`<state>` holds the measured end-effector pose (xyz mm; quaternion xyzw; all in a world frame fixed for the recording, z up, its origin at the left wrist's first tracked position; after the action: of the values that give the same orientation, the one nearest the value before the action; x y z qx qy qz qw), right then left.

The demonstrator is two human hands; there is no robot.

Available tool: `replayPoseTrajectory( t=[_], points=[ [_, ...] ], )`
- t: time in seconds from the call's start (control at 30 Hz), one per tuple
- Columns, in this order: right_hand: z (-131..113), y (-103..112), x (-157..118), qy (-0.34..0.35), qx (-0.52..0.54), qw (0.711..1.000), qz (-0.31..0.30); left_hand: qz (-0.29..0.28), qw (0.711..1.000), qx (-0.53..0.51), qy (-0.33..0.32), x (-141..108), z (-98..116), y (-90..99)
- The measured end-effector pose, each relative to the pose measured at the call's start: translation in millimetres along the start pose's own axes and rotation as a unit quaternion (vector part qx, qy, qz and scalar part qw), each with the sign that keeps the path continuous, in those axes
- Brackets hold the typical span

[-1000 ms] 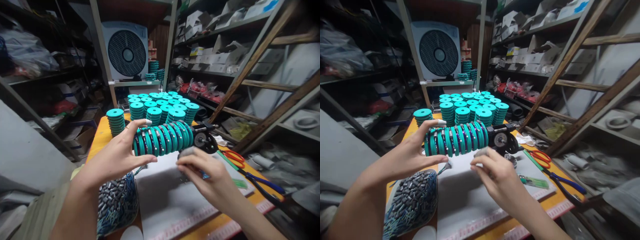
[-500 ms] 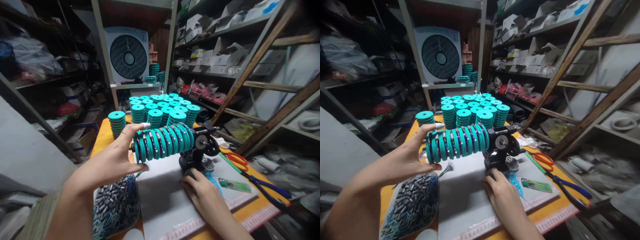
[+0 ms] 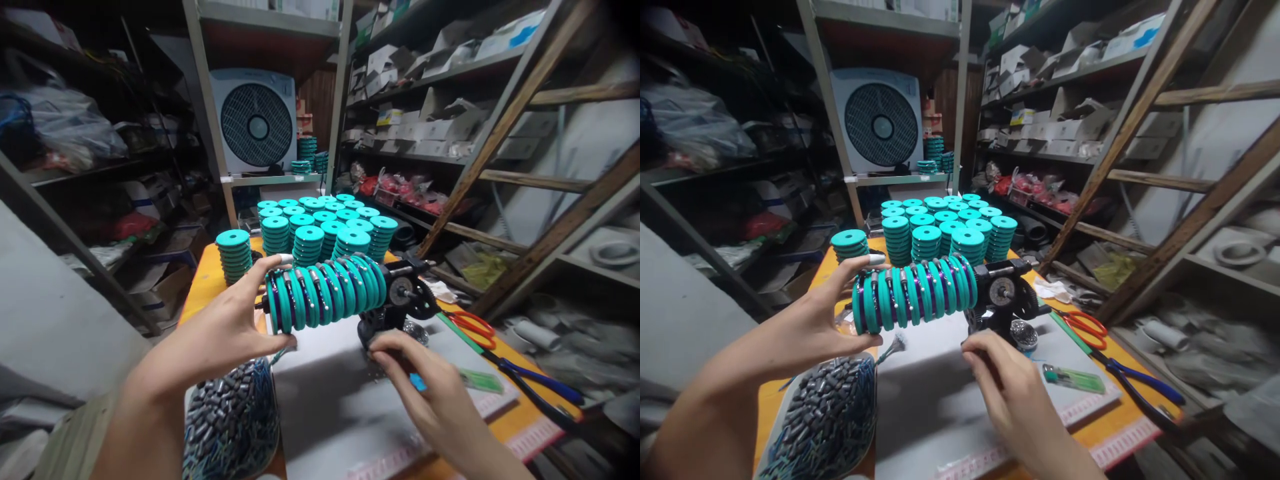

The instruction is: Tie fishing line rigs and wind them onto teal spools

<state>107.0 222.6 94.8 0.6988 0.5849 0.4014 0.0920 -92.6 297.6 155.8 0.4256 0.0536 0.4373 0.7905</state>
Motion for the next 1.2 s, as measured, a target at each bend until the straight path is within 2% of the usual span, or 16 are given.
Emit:
replayPoseTrajectory(
  t=[0.13,0.17,0.23,0.33,0.43,0.63,0.87,1.2],
  points=[
    [-15,54,32,-0.009,0.117,0.988,0.105,-0.022,0.999,0.035,0.013,1,4,-1.1],
    [-14,63,41,-0.018,0.152,0.981,0.120,-0.024,0.998,0.051,0.014,1,5,-0.8],
    [-13,69,61,-0.032,0.205,0.972,0.114,-0.027,0.997,0.073,0.015,1,5,-0.9],
    [-10,62,82,-0.045,0.254,0.963,0.075,-0.023,0.996,0.086,0.009,2,3,-1.1],
    [-8,53,91,-0.045,0.284,0.956,0.056,-0.023,0.995,0.093,-0.008,4,2,-2.3],
    [-6,48,94,-0.047,0.300,0.952,0.038,-0.004,0.994,0.102,-0.023,5,2,-0.3],
    [-3,48,93,-0.054,0.306,0.950,0.033,-0.009,0.995,0.101,-0.022,8,0,-2.8],
    [-3,46,95,-0.066,0.294,0.953,0.021,0.005,0.992,0.123,-0.041,8,8,0.7]
  ],
)
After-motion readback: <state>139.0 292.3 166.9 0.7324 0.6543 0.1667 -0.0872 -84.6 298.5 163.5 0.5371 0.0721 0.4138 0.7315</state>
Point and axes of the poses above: each hand's wrist, its own x-axis towards the middle knuckle, its own y-axis out of the back of the hand, z = x × y, the point moved 10 cm from there along x, towards the middle knuckle, and after that the axes turned 10 degrees about -y, right-handed, at the moved point
